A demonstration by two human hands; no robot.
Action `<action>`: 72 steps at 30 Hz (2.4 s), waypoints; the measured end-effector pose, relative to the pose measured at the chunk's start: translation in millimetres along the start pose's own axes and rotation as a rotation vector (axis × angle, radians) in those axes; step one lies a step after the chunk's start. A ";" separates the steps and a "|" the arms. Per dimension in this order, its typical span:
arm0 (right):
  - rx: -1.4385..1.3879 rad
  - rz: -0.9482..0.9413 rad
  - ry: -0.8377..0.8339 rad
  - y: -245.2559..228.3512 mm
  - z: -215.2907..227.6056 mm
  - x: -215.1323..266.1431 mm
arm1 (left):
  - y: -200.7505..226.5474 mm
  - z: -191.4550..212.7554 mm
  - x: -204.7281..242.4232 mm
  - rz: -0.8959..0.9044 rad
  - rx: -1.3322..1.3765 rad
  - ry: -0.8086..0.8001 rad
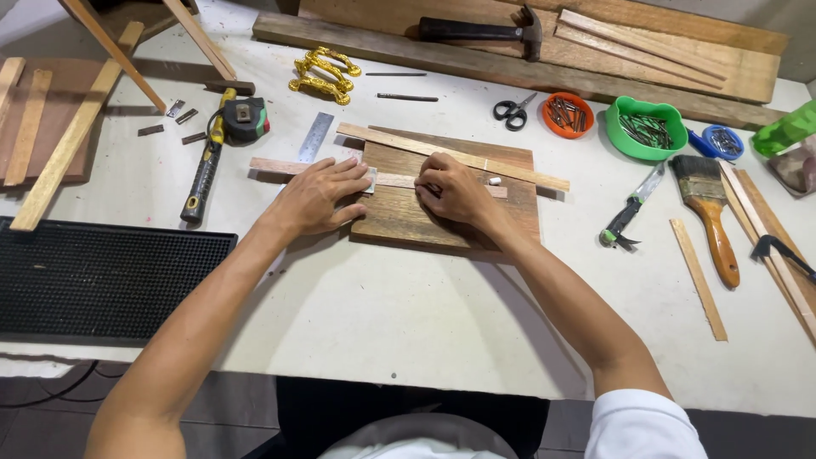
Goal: Measuring and marking wooden strips on a workbench for assembly.
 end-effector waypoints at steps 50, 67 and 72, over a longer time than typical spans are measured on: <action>0.254 -0.041 -0.172 14.4 2.3 0.4 | 31.8 -33.5 -34.4 -0.102 -0.057 -0.144; 0.359 -0.193 -0.264 -2.0 5.5 -18.9 | 4.0 -18.1 -3.5 -0.045 -0.110 -0.113; 0.356 -0.277 -0.265 2.6 2.1 -19.0 | 18.9 -43.2 -33.1 -0.055 -0.032 -0.127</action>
Point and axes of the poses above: each hand's wrist, its own x-axis away from the middle knuckle, its own z-axis out of the back of the hand, y = z × x, the point moved 5 cm from there along -x, towards the middle knuckle
